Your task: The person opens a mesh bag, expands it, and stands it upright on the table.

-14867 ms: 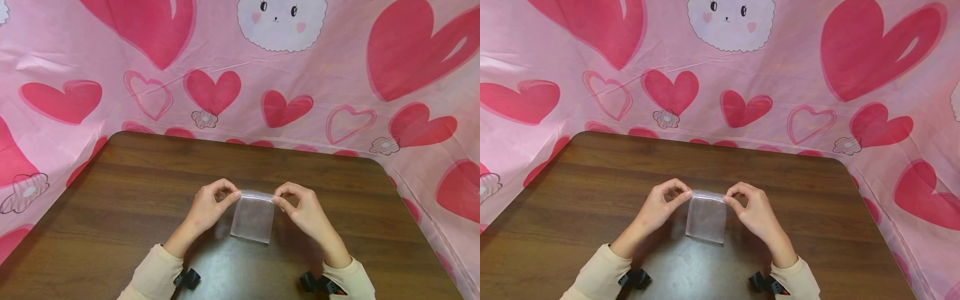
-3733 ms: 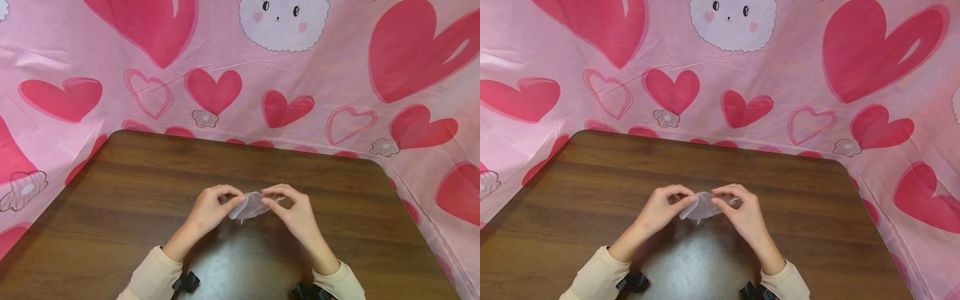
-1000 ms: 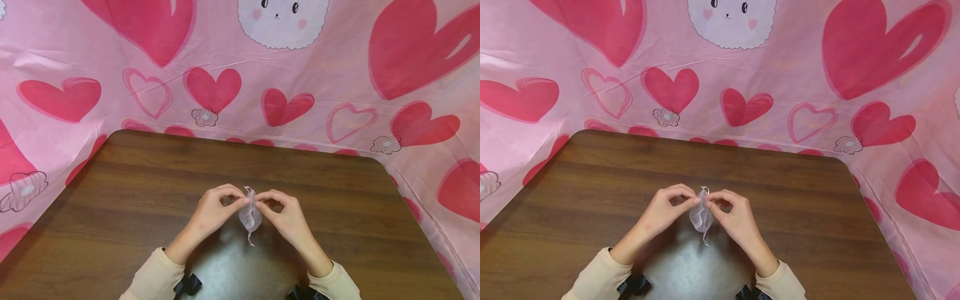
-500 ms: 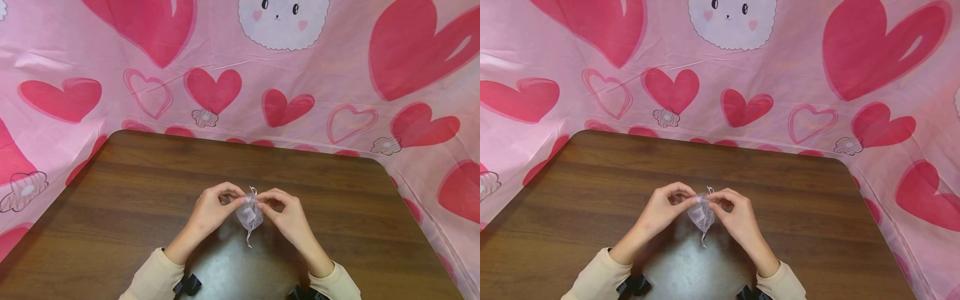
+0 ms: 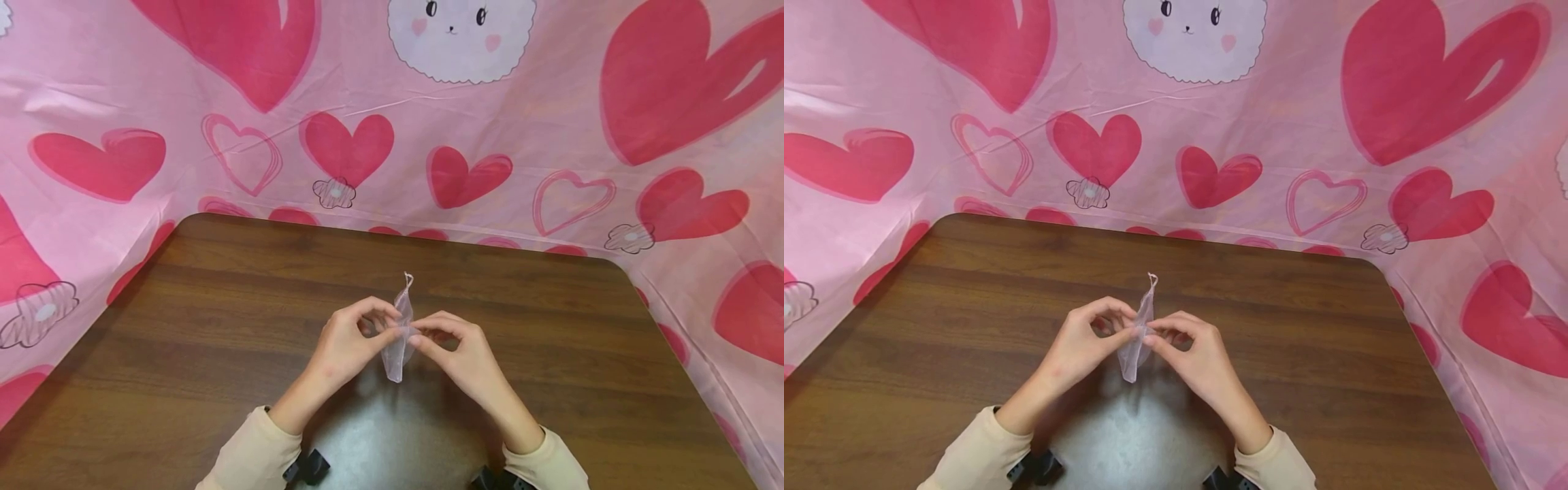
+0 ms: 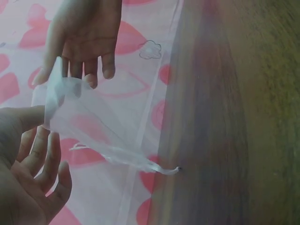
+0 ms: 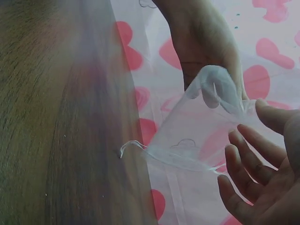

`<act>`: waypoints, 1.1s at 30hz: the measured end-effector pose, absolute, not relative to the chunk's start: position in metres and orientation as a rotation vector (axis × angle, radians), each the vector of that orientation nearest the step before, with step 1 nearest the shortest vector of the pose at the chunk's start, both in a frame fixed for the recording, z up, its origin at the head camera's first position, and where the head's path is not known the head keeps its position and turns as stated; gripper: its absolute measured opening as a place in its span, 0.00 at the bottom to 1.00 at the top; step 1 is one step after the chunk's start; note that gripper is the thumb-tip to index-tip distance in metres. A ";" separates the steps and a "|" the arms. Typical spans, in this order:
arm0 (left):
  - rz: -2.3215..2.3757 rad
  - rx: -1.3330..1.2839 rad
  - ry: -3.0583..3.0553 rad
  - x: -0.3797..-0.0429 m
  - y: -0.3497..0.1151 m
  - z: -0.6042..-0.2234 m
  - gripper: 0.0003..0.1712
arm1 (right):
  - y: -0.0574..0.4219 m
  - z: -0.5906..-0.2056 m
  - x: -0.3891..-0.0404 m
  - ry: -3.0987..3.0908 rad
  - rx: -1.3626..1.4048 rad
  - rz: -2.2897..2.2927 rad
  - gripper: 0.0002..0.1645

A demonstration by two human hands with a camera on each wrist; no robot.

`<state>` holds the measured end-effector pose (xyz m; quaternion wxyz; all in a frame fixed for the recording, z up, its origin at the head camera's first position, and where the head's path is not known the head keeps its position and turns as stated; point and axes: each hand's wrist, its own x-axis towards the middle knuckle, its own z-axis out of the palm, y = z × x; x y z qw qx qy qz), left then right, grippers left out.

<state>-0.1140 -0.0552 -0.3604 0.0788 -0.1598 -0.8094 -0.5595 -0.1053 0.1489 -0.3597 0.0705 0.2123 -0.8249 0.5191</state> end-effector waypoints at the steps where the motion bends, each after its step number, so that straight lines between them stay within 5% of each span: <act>1: -1.674 -0.489 -2.424 -0.114 -0.055 -0.360 0.11 | 0.149 -0.360 -0.105 -2.475 0.638 1.566 0.08; 33: -1.568 -0.495 -2.501 -0.113 -0.054 -0.361 0.04 | 0.148 -0.359 -0.104 -2.456 0.496 1.550 0.05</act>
